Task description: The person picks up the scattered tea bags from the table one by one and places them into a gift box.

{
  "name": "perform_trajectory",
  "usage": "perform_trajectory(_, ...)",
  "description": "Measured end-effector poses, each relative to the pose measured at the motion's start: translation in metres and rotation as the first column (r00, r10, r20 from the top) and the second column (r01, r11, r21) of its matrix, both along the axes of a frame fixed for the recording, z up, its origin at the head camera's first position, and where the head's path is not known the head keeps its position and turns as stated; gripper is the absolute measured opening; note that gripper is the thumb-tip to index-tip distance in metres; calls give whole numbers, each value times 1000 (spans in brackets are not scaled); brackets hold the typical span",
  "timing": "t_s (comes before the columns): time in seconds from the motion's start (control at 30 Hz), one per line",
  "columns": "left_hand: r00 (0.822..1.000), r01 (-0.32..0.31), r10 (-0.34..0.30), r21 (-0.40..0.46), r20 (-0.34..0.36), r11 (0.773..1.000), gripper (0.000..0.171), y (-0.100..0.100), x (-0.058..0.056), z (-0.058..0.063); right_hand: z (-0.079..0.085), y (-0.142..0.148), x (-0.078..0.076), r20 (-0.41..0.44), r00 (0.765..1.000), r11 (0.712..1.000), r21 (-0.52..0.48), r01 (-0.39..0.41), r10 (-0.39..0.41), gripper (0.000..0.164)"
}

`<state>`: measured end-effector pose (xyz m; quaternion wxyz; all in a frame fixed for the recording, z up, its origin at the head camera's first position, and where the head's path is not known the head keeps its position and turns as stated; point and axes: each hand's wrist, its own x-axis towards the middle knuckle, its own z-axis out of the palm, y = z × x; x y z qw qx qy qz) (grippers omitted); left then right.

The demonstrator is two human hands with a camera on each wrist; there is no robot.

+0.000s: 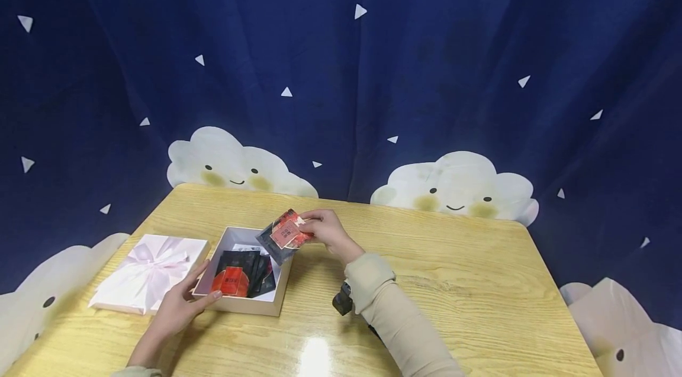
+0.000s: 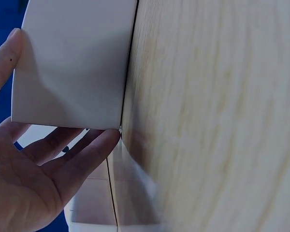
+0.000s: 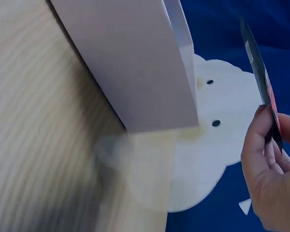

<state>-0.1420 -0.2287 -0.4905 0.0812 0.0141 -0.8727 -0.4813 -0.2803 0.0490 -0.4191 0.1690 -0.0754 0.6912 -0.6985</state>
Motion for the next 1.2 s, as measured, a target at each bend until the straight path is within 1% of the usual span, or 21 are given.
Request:
perform_trajectory(0.17, 1000, -11, 10, -36, -10, 999, 74, 0, 0, 0, -7, -19, 4, -3, 1000, 999, 48, -22, 22, 29)
perform_trajectory(0.4, 1000, -7, 7, -21, 4, 1000, 74, 0, 1, 1, -18, -49, 14, -40, 995, 989, 122, -86, 91, 27)
perform_trajectory(0.6, 1000, -9, 9, -21, -2, 1000, 73, 0, 1, -1, -23, -65, 20, -19, 992, 981, 146, -124, 128, 30)
perform_trajectory(0.7, 1000, 0, 1, 7, -14, 1000, 73, 0, 1, -1, -22, -64, 23, -30, 990, 979, 155, -130, 136, 34)
perform_trajectory(0.8, 1000, 3, -3, 34, -12, 999, 74, 1, 0, 0, -7, -58, 32, -36, 989, 981, 142, -135, 141, 35)
perform_trajectory(0.83, 1000, 3, -2, 42, -10, 999, 74, 1, 0, 0, -7, -55, 32, -36, 989, 982, 131, -134, 140, 36)
perform_trajectory(0.93, 1000, -6, 6, 43, 1, 999, 74, 1, 0, 0, -6, -49, 32, -26, 989, 987, 72, -140, 142, 35)
perform_trajectory(1.03, 1000, -1, 0, 61, 3, 998, 74, 2, -1, 0, -16, -41, 25, -27, 988, 988, 10, -153, 153, 35)
perform_trajectory(1.07, 1000, -1, 1, 63, 3, 998, 74, 2, 0, -1, -16, -38, 25, -28, 986, 987, -3, -162, 162, 35)
perform_trajectory(1.2, 1000, -7, 7, 64, 5, 998, 73, 2, 0, -1, -14, -26, 29, -28, 981, 982, -4, -191, 190, 34)
